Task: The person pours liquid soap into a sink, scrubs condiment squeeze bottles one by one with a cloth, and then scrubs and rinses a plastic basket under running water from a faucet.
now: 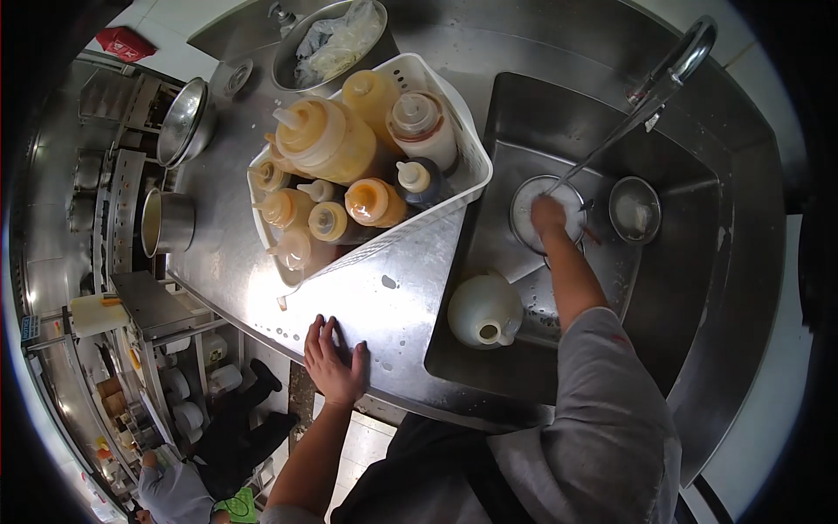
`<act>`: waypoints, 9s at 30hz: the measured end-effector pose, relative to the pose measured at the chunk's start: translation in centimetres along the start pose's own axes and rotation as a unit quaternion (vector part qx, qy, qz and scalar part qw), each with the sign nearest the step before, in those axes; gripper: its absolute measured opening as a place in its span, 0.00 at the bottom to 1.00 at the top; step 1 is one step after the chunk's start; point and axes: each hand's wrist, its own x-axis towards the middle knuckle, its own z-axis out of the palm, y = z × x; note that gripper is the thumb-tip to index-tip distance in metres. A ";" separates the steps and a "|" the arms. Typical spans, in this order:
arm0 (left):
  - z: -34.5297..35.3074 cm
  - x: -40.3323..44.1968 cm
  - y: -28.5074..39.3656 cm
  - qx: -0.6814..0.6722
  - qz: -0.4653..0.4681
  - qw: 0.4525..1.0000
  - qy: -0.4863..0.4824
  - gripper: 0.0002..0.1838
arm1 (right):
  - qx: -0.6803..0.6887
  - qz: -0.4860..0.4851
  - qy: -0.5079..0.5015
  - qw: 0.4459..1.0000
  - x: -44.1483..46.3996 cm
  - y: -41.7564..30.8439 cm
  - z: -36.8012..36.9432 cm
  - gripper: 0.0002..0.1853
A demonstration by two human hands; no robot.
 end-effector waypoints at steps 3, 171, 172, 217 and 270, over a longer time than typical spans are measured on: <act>0.2 0.0 -0.4 -0.011 -0.002 1.000 0.013 0.33 | 0.036 -0.041 0.195 0.979 -1.7 1.1 -1.3 0.13; 24.1 13.1 24.7 -0.577 -0.198 0.744 -0.273 0.21 | 0.448 0.097 0.160 0.874 -3.8 7.3 -0.1 0.06; 23.7 12.9 24.5 -0.579 -0.194 0.744 -0.271 0.21 | 0.465 0.085 0.146 0.869 -3.8 7.0 -0.4 0.06; 7.4 13.6 62.7 -0.731 0.067 0.587 -0.340 0.16 | 0.105 0.185 0.576 0.789 -18.7 29.1 -29.2 0.22; -8.2 10.6 2.9 -0.336 -0.060 0.936 0.084 0.22 | 0.085 0.072 0.490 0.865 -8.0 35.0 -33.3 0.24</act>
